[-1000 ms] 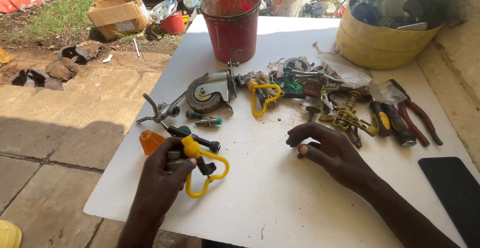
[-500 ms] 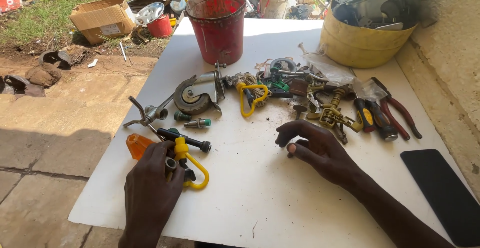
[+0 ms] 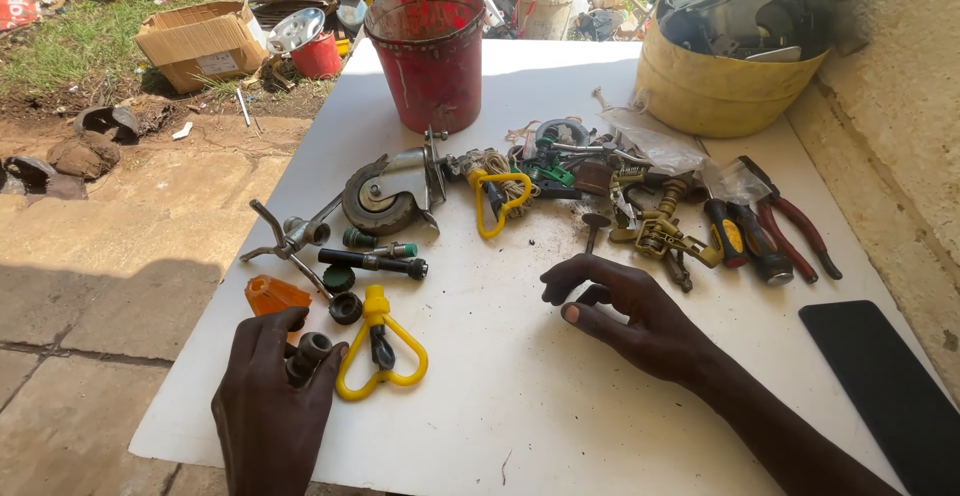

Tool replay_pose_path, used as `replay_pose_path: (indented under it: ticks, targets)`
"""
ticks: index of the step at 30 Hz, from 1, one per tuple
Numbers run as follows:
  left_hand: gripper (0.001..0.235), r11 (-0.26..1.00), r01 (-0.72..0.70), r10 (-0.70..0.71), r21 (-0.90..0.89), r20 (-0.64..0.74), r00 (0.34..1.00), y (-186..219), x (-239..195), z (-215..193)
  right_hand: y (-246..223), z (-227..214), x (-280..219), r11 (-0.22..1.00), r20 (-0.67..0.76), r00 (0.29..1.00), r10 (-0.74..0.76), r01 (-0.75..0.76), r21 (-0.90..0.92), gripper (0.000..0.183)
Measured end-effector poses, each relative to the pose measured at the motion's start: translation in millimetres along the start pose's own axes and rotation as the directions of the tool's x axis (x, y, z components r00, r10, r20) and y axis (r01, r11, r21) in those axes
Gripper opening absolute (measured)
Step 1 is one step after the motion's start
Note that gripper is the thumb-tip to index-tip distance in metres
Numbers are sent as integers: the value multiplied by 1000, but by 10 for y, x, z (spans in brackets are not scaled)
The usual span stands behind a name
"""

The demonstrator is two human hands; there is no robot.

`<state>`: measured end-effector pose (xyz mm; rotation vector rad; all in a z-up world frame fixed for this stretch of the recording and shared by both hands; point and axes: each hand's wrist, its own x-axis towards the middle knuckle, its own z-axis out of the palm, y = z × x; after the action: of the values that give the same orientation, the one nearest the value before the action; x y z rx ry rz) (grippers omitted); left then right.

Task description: Disassembling a mechanical valve assembly using pliers and manual manipulation on a workbench.

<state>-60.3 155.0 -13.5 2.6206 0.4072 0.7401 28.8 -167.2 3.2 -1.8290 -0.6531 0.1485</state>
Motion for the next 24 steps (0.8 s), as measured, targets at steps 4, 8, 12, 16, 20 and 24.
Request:
replay_pose_path:
  ticks: [4, 8, 12, 16, 20, 24]
  targets:
    - [55, 1000, 4, -3, 15, -19, 1000, -14, -16, 41, 55, 1, 10, 1000, 7, 1000, -17, 17, -1, 27]
    - [53, 999, -4, 4, -43, 2, 1000, 14, -38, 25, 56, -1, 13, 1000, 8, 1000, -15, 15, -10, 25]
    - [52, 989, -30, 35, -145, 34, 999, 45, -110, -9, 52, 5, 8, 999, 13, 1000, -9, 10, -32, 23]
    - [43, 981, -57, 44, -185, -73, 996, 139, -206, -5, 57, 14, 3, 998, 22, 1000, 0, 1, -56, 20]
    - [51, 976, -197, 184, -93, -128, 975, 152, -219, 83, 39, 20, 0, 997, 33, 999, -12, 14, -74, 19]
    - [38, 937, -319, 323, -144, 5, 946, 55, -123, 151, -10, 22, -4, 995, 51, 998, -40, 44, -88, 17]
